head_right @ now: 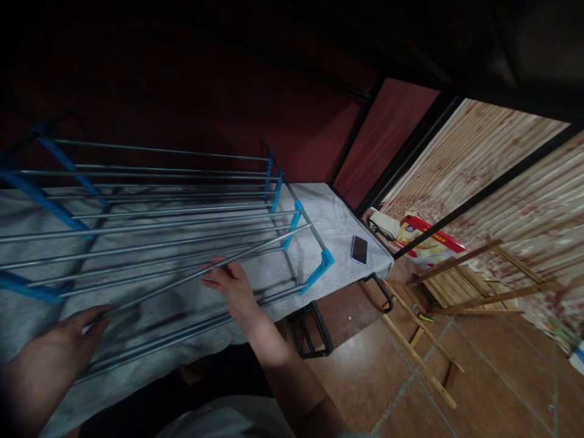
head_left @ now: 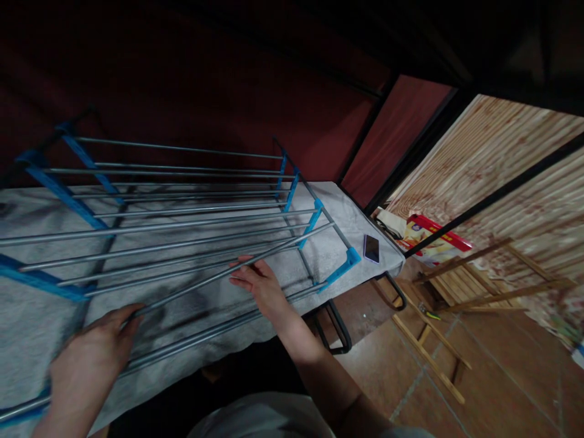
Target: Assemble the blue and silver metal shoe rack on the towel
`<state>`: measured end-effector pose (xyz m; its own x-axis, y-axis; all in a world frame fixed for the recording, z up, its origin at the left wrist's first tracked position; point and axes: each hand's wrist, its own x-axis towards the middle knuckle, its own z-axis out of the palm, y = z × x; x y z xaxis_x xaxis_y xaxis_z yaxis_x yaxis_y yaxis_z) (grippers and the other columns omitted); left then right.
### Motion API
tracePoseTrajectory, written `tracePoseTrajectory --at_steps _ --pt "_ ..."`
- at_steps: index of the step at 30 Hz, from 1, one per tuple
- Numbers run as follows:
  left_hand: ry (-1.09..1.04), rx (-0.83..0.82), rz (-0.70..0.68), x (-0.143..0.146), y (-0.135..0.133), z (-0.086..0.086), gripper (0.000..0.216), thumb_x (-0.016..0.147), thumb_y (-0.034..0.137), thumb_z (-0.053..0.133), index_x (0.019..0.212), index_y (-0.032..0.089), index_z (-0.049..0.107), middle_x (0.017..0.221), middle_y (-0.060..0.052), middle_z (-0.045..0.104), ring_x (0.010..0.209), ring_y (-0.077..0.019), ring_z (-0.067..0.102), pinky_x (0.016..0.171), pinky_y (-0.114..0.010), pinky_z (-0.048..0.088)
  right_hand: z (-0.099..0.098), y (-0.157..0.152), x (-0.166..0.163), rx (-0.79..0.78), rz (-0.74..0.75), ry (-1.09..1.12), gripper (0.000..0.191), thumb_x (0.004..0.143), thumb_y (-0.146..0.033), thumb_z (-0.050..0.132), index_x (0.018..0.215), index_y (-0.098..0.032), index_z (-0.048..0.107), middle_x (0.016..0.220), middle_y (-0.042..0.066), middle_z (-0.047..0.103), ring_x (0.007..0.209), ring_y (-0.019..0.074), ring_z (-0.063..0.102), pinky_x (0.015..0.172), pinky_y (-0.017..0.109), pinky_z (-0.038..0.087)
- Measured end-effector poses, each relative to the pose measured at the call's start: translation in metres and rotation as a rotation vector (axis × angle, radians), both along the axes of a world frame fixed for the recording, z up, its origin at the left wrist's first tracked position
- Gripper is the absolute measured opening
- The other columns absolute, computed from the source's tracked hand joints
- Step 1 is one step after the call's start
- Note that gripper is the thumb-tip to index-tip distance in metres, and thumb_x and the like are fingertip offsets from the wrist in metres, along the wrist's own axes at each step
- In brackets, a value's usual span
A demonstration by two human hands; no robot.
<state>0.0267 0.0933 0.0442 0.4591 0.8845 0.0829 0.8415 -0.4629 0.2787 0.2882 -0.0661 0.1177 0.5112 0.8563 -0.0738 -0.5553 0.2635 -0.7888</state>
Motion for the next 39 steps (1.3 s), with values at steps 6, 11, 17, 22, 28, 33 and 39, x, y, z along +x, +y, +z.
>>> tracePoseTrajectory --at_steps 6,11,17,22,28,33,39 --pt "-0.056 0.076 -0.067 0.022 -0.018 0.029 0.052 0.094 0.053 0.035 0.128 0.023 0.060 0.121 -0.010 0.070 0.082 -0.0304 0.068 0.068 -0.041 0.052 0.020 0.010 -0.008 0.020 -0.081 -0.246 0.023 0.089 -0.041 0.066 0.107 -0.027 0.062 0.099 -0.004 0.072 0.095 0.0171 0.067 0.098 0.041 0.054" --pt "-0.182 0.161 -0.109 0.027 -0.026 0.039 0.046 0.098 0.048 0.038 0.126 0.021 0.062 0.127 -0.011 0.068 0.103 -0.0319 0.069 0.084 -0.044 0.056 0.041 0.009 0.009 0.000 -0.264 -0.634 0.030 0.096 -0.043 0.056 0.116 -0.022 0.060 0.101 0.001 0.069 0.096 0.0170 0.062 0.093 0.034 0.050" --pt "-0.249 0.177 -0.094 0.028 -0.030 0.041 0.043 0.101 0.047 0.037 0.118 0.022 0.066 0.126 -0.008 0.069 0.109 -0.0278 0.068 0.091 -0.040 0.056 0.067 0.005 0.017 0.011 -0.353 -0.879 0.034 0.098 -0.043 0.051 0.124 -0.023 0.061 0.103 0.004 0.066 0.094 0.0170 0.061 0.087 0.032 0.051" --pt "-0.306 0.247 -0.130 0.031 -0.034 0.053 0.039 0.102 0.043 0.037 0.116 0.022 0.067 0.122 -0.008 0.070 0.108 -0.0252 0.068 0.091 -0.038 0.056 0.088 0.003 0.018 0.002 -0.408 -1.142 0.035 0.100 -0.039 0.050 0.131 -0.027 0.062 0.107 0.005 0.062 0.098 0.0183 0.060 0.092 0.034 0.052" --pt "-0.436 0.442 -0.315 0.037 -0.050 0.077 0.024 0.102 0.031 0.046 0.112 0.021 0.066 0.111 -0.006 0.073 0.103 -0.0206 0.069 0.092 -0.034 0.056 0.078 0.006 0.008 0.017 -0.338 -1.369 0.035 0.103 -0.031 0.047 0.135 -0.029 0.062 0.108 0.006 0.059 0.100 0.0178 0.061 0.091 0.032 0.054" --pt "-0.444 0.616 -0.513 0.043 -0.079 0.092 0.028 0.095 0.011 0.056 0.121 0.019 0.064 0.103 -0.006 0.074 0.093 -0.0184 0.069 0.085 -0.032 0.053 0.053 0.014 -0.002 -0.066 -0.220 -1.583 0.042 0.102 -0.024 0.044 0.141 -0.032 0.058 0.106 0.007 0.058 0.098 0.0211 0.061 0.091 0.037 0.055" --pt "-0.320 0.740 -0.571 0.057 -0.095 0.090 0.041 0.091 0.006 0.057 0.130 0.020 0.060 0.118 -0.009 0.072 0.117 -0.0236 0.063 0.106 -0.042 0.044 0.022 0.018 -0.010 -0.199 -0.074 -1.853 0.051 0.098 -0.014 0.045 0.142 -0.038 0.055 0.107 0.008 0.062 0.095 0.0241 0.059 0.088 0.042 0.055"
